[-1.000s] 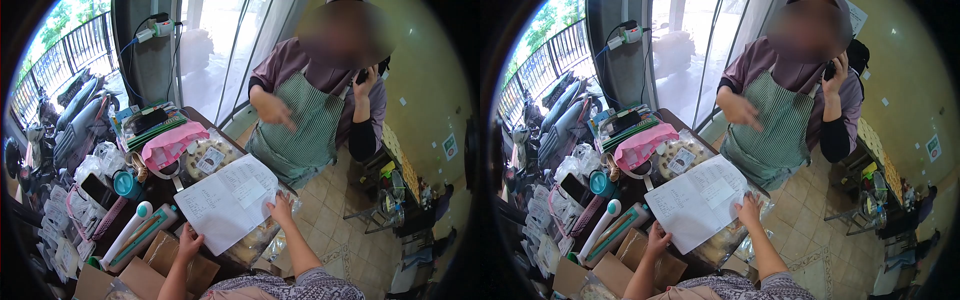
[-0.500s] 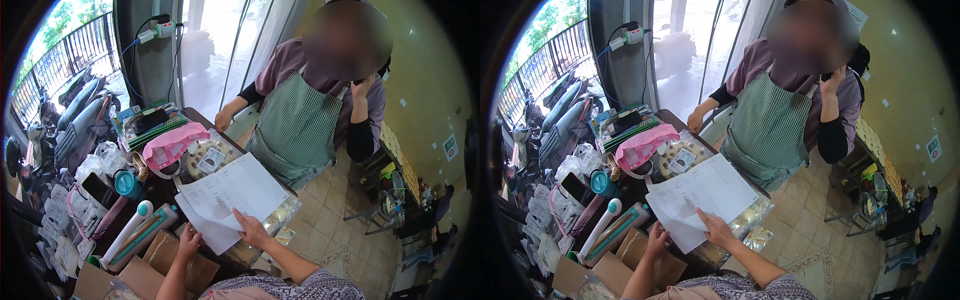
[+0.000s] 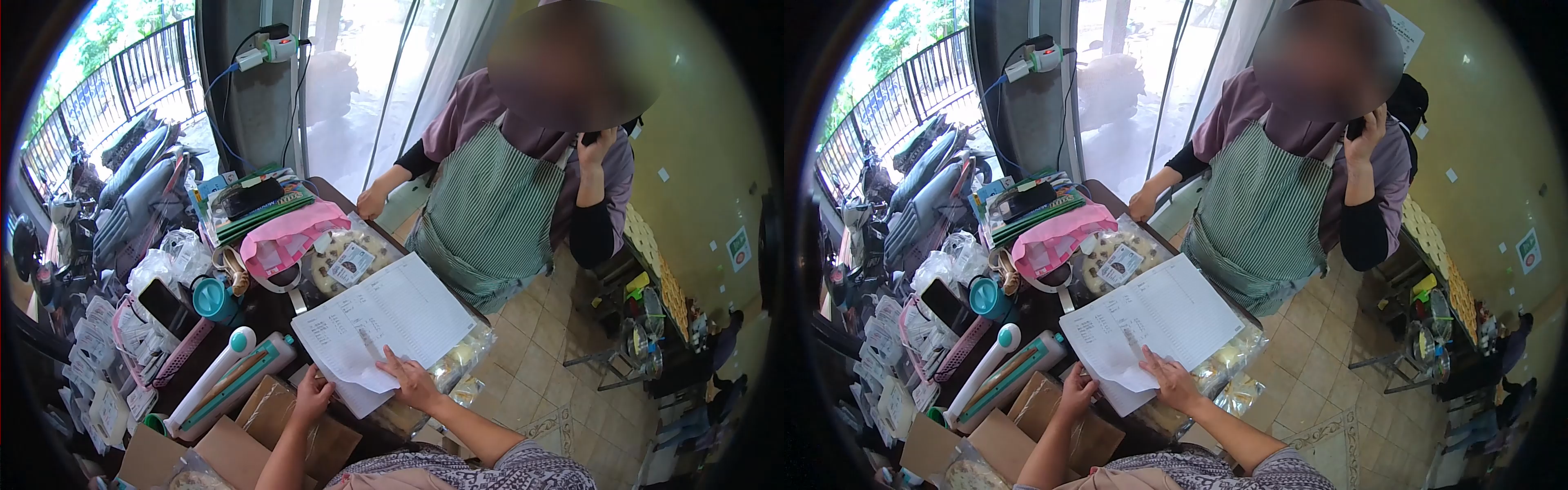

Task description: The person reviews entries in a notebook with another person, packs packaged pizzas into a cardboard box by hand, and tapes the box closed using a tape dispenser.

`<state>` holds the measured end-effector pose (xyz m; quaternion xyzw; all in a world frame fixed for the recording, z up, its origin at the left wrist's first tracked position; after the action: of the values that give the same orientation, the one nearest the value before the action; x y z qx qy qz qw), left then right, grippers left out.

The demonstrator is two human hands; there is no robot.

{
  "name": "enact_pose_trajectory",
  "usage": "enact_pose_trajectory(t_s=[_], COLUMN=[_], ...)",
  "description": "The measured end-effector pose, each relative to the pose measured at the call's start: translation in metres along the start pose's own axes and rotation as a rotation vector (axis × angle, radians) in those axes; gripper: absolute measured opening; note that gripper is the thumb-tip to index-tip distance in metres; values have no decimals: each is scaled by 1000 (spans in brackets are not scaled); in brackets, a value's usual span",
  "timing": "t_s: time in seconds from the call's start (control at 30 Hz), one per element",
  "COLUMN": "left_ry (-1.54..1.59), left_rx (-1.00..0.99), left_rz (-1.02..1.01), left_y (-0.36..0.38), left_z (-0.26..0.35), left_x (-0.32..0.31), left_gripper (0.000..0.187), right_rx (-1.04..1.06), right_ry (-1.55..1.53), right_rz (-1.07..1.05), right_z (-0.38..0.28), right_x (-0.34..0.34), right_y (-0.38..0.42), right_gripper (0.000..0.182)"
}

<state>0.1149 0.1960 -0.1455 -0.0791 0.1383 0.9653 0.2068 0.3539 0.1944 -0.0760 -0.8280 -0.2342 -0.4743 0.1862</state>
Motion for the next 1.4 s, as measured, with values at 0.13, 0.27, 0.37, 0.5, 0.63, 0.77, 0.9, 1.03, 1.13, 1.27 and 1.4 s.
enact_pose_trajectory(t_s=[0.13,0.27,0.37,0.5,0.63,0.77,0.9,1.03,1.13,1.27,1.4], left_ry=[14,6,65,-69,33,-167,-178,-174,-166,-163,-178], left_rx=[20,50,83,60,78,113,127,151,153,136,146], left_rz=[-44,-75,-33,20,36,32,49,48,47,45,36], left_y=[2,4,3,2,2,2,2,3,3,2,2], left_z=[11,17,12,13,25,28,28,32,31,25,24], left_x=[-2,-4,-4,-4,-10,-11,-11,-12,-12,-10,-10], left_gripper=[44,41,39,29,30,36,40,40,41,44,45], right_rx=[8,-4,11,-89,-25,-18,-15,-14,-22,-6,13], right_ry=[86,-29,73,78,26,63,99,111,134,104,103], right_rz=[-10,-1,-50,-70,-118,-111,-136,-159,-179,-214,-233], right_z=[2,3,1,2,-1,-1,0,1,2,1,1], right_x=[0,-1,0,-4,0,0,1,1,1,3,3], right_y=[1,3,2,5,2,4,1,2,2,3,2], right_gripper=[77,69,70,72,70,71,67,72,75,82,89])
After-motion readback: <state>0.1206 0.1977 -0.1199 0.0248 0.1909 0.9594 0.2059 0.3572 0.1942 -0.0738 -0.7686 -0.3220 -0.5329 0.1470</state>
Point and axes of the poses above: each hand's wrist, its own y-axis away from the middle knuckle, its own x-axis out of the back of the hand, z = x × y, the point moved 1 cm from there along -y, towards the middle knuckle, and after that the axes turned 14 degrees about -z, right-handed, at the moved point
